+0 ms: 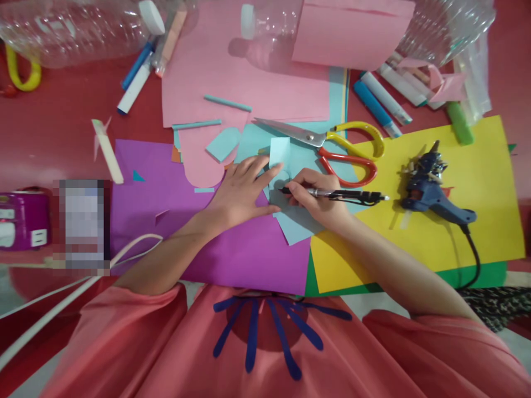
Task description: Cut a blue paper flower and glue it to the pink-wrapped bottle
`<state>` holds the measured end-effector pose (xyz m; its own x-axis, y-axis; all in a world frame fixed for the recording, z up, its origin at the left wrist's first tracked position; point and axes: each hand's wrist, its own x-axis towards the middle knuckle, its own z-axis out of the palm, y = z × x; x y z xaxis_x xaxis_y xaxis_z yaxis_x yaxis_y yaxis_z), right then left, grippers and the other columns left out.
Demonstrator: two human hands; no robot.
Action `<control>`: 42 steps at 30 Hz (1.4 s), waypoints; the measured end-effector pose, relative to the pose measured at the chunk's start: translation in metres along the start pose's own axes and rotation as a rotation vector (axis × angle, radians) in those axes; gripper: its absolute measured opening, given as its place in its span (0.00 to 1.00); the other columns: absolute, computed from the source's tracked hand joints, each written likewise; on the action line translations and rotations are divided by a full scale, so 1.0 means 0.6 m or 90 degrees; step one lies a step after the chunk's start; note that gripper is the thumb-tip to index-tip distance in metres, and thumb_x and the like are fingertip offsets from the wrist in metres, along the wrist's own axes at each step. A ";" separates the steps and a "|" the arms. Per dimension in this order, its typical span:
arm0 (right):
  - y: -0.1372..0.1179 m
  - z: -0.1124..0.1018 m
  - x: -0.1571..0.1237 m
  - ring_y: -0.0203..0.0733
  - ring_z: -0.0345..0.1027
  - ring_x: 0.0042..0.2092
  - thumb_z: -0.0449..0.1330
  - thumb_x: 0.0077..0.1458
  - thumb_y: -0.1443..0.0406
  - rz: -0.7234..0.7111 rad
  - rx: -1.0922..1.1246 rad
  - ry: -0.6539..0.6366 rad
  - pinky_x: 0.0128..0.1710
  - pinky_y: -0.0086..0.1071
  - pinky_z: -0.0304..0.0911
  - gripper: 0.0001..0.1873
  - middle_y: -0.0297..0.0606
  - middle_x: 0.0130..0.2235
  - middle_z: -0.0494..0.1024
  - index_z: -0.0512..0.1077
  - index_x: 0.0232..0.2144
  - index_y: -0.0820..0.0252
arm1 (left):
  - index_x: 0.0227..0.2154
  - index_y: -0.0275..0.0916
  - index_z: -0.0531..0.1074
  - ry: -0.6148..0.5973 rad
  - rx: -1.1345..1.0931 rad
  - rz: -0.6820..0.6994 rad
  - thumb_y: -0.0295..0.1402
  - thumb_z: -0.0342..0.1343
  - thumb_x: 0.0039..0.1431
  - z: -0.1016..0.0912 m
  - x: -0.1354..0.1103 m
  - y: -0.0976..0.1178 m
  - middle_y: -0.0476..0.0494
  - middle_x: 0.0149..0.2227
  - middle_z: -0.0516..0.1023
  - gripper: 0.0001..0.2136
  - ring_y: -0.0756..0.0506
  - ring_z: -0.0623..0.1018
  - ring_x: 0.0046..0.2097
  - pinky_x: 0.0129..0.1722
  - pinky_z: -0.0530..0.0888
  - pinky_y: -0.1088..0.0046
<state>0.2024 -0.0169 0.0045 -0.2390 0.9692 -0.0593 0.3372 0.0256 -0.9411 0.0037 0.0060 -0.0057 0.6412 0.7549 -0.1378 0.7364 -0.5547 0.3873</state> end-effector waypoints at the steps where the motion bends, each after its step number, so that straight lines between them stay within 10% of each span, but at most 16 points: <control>1: 0.000 0.000 0.000 0.33 0.63 0.22 0.57 0.57 0.61 0.002 0.000 0.004 0.24 0.30 0.57 0.13 0.31 0.20 0.73 0.66 0.22 0.57 | 0.65 0.43 0.58 0.001 0.002 -0.002 0.50 0.61 0.56 0.000 0.000 0.000 0.33 0.65 0.62 0.37 0.31 0.61 0.64 0.61 0.61 0.51; 42: 0.000 0.001 0.001 0.33 0.61 0.22 0.57 0.56 0.61 0.020 -0.018 -0.009 0.25 0.30 0.55 0.13 0.30 0.19 0.69 0.64 0.21 0.57 | 0.65 0.44 0.59 0.005 -0.010 -0.009 0.50 0.61 0.56 -0.002 -0.003 0.001 0.33 0.65 0.63 0.36 0.31 0.62 0.65 0.62 0.61 0.49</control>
<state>0.2018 -0.0167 0.0043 -0.2401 0.9663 -0.0929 0.3706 0.0028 -0.9288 0.0025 0.0050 -0.0040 0.6295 0.7650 -0.1363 0.7416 -0.5390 0.3994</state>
